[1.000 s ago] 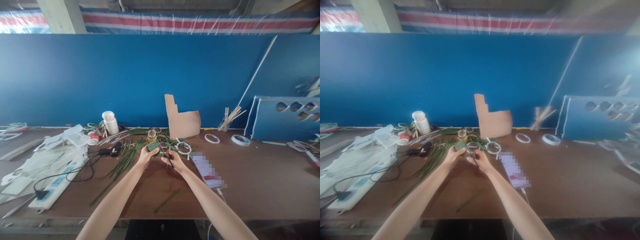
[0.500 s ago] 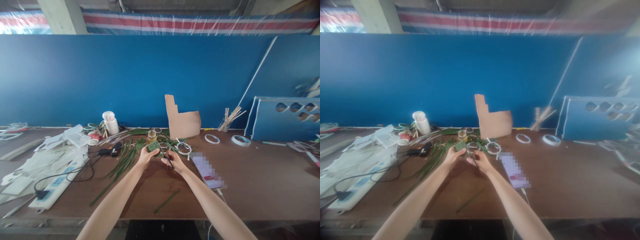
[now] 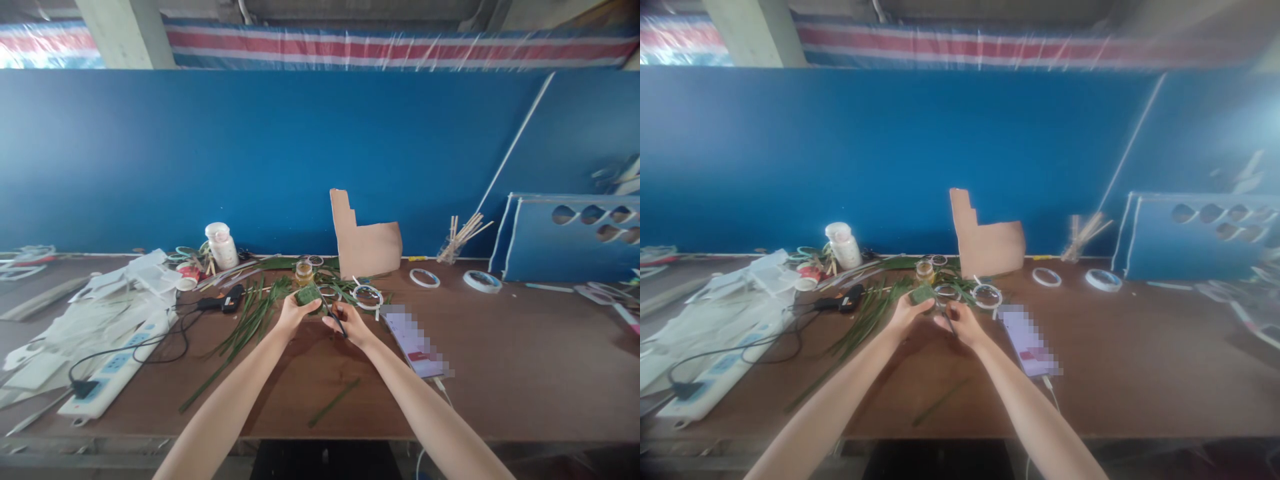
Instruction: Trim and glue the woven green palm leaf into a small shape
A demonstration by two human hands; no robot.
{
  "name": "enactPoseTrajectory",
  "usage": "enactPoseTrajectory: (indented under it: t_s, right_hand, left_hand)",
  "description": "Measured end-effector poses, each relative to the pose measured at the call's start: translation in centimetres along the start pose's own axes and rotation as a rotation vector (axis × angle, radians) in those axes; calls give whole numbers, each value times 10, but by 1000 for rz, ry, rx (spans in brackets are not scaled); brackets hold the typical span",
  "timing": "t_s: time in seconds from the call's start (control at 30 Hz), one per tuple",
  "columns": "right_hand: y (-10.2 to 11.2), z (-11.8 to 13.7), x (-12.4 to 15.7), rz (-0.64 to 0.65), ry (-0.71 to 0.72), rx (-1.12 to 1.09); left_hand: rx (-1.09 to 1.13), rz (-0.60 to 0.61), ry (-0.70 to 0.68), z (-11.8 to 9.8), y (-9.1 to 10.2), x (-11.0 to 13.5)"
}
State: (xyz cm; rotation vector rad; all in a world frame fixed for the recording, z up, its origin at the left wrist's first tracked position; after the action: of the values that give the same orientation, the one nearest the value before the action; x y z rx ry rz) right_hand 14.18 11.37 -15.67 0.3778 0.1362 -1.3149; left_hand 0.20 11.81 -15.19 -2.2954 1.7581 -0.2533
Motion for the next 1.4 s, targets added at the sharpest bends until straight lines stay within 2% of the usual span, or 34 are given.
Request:
enactPoseTrajectory:
  t_s: [0.73,0.93,1.17,1.4]
  right_hand:
    - [-1,7,1,-37,8,-67]
    - [-1,2,1,-47,-5,-85]
    - [0,-1,1,-76,-10,-44]
    - [2,-5,0,-79,26,10]
  left_hand:
    - [12,5,16,2,0,-2]
    - [94,4,-38,-2,1,-5]
    - [79,-5,12,4,2,-5]
    - [56,9,-3,3,-1,-4]
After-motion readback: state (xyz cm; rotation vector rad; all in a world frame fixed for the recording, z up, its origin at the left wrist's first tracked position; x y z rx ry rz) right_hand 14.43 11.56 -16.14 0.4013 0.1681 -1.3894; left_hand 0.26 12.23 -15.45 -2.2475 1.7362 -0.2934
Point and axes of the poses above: each hand's wrist, its own x-axis away from the middle knuckle, its own y-axis out of the back of the hand, z = x × y, the point moved 9 cm from there along -x, towards the middle knuckle, and after that the axes turned 11 degrees about -z, right-handed, at the moved point
